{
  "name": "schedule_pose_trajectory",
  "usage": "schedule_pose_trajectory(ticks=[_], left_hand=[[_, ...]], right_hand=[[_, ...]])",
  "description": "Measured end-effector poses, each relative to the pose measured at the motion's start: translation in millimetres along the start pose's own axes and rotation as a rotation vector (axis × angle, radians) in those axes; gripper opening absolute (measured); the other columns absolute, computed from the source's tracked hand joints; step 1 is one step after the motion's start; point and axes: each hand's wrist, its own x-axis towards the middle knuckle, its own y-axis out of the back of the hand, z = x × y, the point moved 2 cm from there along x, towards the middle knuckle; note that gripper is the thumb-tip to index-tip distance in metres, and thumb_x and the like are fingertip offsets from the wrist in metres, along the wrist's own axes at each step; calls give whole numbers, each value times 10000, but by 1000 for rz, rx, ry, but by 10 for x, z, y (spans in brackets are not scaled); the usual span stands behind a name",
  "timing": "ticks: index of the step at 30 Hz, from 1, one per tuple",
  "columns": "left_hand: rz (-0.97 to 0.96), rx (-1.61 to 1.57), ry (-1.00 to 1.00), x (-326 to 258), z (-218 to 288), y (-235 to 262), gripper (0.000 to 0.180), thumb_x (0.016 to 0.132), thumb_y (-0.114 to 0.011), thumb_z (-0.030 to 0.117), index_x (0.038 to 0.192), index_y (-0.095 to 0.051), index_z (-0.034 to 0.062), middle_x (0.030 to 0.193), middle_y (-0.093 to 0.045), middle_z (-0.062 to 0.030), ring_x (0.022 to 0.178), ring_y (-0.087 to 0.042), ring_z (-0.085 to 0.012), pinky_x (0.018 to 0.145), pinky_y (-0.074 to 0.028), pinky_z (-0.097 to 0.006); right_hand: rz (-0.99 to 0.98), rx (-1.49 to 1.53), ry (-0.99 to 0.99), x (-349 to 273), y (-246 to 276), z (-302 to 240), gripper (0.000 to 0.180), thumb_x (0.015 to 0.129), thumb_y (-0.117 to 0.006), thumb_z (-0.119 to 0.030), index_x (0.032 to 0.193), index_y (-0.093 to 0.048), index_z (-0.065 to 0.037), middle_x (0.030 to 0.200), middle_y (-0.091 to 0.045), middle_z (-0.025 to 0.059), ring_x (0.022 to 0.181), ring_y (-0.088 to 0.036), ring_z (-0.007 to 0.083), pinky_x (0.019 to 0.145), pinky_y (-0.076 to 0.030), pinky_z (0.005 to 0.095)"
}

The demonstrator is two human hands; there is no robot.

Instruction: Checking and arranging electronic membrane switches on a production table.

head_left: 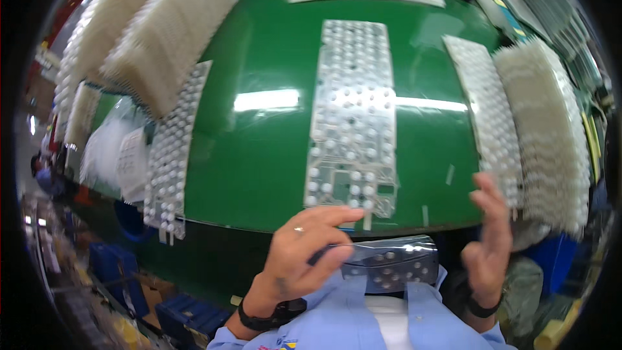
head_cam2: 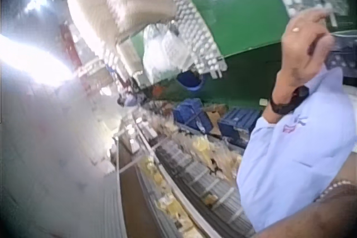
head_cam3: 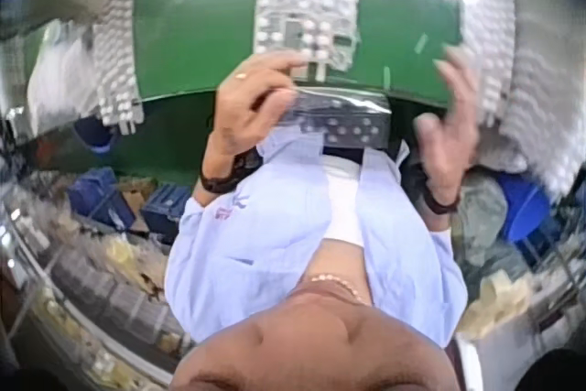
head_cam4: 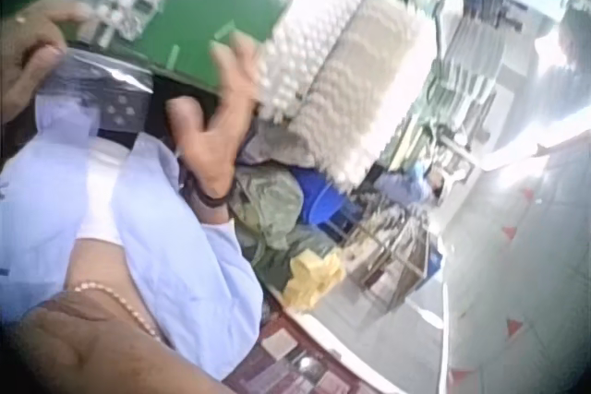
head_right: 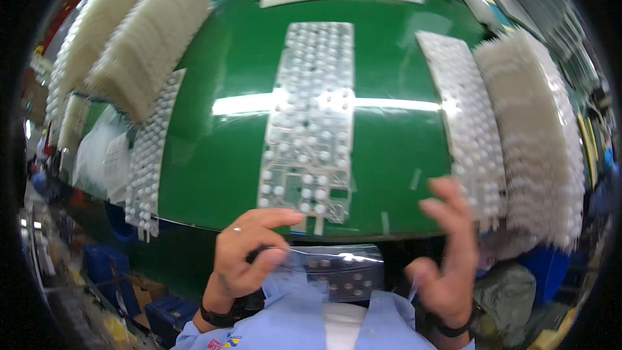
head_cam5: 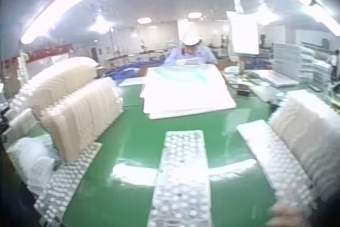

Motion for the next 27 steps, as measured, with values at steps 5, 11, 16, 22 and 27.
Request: schedule_pose_trajectory(ticks=[5, 11, 16, 22, 27], left_hand=[[118, -125, 89, -112, -11, -189, 222, 894, -593, 174, 803, -635, -24, 1037, -687, -210, 849, -635, -223, 764, -495, -323], [31, -68, 147, -140, 134, -225, 270, 747, -785, 81, 964, -646, -1, 889, -701, -117, 796, -679, -170, 691, -526, -258], [15, -148, 230, -217, 95, -282, 240, 756, -778, 27, 945, -637, -13, 779, -683, -68, 714, -661, -106, 658, -524, -213], [-45, -141, 313, -285, 62, -237, 189, 750, -795, 72, 874, -676, -6, 728, -687, -62, 645, -655, -102, 590, -508, -208], [-16, -78, 187, -251, 75, -262, 228, 718, -821, 109, 869, -688, 1, 714, -681, -55, 609, -642, -117, 548, -488, -219]], right_hand=[[-257, 555, -232, -192, -488, -17, 390, 837, -669, -38, 1202, -548, 27, 1137, -587, 131, 1027, -605, 191, 897, -477, 298], [-62, 673, -291, -353, -618, -119, 297, 848, -651, 36, 1129, -556, 26, 1058, -573, 76, 972, -607, 132, 862, -498, 264], [-52, 772, -385, -437, -680, -163, 254, 864, -659, 9, 1100, -567, 27, 1046, -598, 82, 947, -608, 124, 861, -502, 263], [-101, 800, -424, -455, -680, -140, 190, 888, -653, -26, 1051, -573, 29, 990, -622, 72, 912, -603, 101, 841, -498, 249], [-94, 895, -465, -459, -680, -143, 160, 902, -650, -51, 1025, -574, 18, 973, -614, 54, 890, -593, 87, 812, -491, 241]])
